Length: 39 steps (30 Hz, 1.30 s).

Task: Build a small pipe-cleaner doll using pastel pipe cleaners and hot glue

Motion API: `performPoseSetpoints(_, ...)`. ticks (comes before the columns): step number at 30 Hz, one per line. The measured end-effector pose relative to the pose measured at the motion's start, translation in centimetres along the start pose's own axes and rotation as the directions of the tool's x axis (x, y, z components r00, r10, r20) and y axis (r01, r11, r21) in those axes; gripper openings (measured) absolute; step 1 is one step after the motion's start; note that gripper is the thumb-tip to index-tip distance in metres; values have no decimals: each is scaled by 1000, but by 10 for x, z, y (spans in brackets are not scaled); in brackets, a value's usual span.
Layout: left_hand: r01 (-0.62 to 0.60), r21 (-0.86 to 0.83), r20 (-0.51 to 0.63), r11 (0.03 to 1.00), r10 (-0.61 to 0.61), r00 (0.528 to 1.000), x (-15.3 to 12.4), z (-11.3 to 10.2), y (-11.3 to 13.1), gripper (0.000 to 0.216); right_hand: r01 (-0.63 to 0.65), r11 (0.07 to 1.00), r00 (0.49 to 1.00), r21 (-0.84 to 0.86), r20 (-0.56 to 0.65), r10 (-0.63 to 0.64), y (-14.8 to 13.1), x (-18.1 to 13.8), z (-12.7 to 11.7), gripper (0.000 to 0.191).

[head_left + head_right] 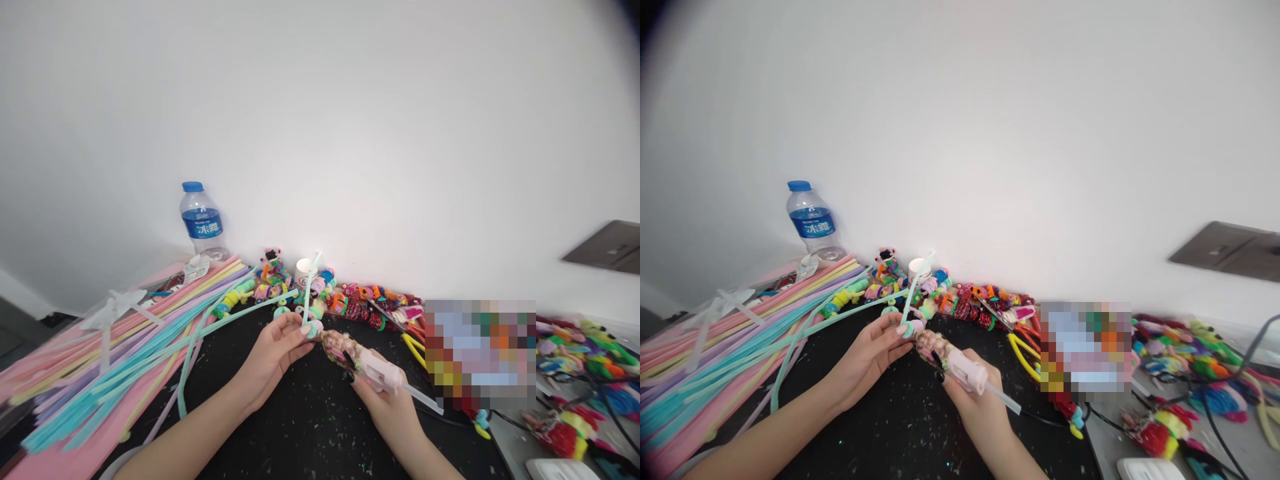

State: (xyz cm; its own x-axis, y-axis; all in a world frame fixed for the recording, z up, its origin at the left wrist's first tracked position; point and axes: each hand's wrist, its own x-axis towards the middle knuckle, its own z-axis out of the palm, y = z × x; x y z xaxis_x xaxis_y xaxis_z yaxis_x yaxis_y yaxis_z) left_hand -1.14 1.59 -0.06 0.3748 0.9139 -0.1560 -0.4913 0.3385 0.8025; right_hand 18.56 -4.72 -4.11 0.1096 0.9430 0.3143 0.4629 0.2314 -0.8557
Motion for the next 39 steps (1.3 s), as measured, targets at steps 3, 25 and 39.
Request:
performPoseSetpoints(3,-6,-17,-5,1000,6,1000,0,0,0,17,18,1000,1000,-13,-17,-19,-2,0,0,14)
performPoseSetpoints(25,-9,2,33,1000,9,999,-1,0,2,13,53,997,987,-54,154,-44,-33,8,-7,12)
performPoseSetpoints(39,-147,153,-6,977,149,989,0,0,1,12,123,771,992,-625,52,-117,-21,13,-10,49)
